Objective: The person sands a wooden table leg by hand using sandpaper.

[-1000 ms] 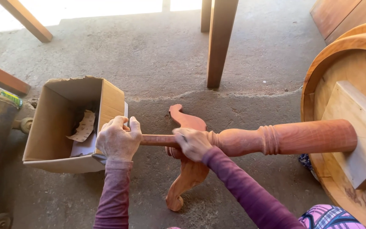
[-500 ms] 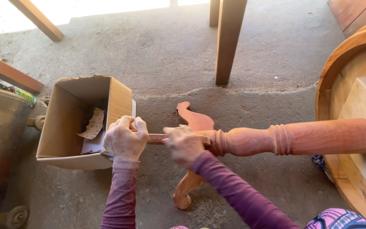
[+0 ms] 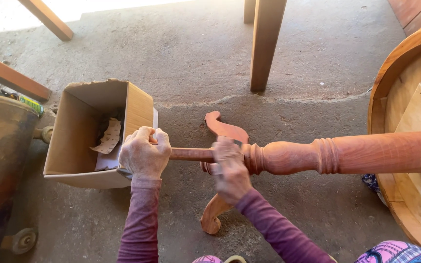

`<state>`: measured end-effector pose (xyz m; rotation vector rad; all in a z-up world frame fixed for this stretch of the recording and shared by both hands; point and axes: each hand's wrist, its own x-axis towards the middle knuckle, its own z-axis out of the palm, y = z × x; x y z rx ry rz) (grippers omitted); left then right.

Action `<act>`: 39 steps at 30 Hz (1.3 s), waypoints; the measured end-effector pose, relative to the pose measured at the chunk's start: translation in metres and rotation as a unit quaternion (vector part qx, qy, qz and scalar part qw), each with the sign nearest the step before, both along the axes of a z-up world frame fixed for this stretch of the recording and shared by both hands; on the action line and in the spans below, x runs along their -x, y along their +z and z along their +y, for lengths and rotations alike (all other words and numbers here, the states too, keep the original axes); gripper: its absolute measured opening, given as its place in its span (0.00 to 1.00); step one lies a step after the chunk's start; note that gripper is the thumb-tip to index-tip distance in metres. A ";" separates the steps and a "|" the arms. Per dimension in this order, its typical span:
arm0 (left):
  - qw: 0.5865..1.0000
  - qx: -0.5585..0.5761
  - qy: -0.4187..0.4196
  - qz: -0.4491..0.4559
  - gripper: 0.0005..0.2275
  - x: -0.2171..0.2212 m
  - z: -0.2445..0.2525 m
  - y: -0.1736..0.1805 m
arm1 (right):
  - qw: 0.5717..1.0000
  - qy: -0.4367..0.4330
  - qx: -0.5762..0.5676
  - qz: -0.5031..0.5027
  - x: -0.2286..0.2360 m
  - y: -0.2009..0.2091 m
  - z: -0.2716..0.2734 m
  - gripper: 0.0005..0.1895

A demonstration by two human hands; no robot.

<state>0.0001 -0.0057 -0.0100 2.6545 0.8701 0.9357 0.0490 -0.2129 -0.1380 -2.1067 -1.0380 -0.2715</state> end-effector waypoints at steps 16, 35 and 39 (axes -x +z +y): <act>1.000 -0.010 0.005 -0.003 0.07 0.001 -0.002 -0.001 | 0.996 0.050 -0.021 -0.069 0.004 0.021 0.012 0.30; 1.000 -0.010 0.018 -0.005 0.06 -0.002 -0.003 -0.003 | 0.919 -0.033 -0.054 0.390 -0.025 0.009 -0.036 0.29; 1.000 -0.011 0.018 -0.013 0.06 -0.005 0.000 -0.004 | 0.961 0.001 -0.177 0.211 -0.012 -0.010 -0.034 0.25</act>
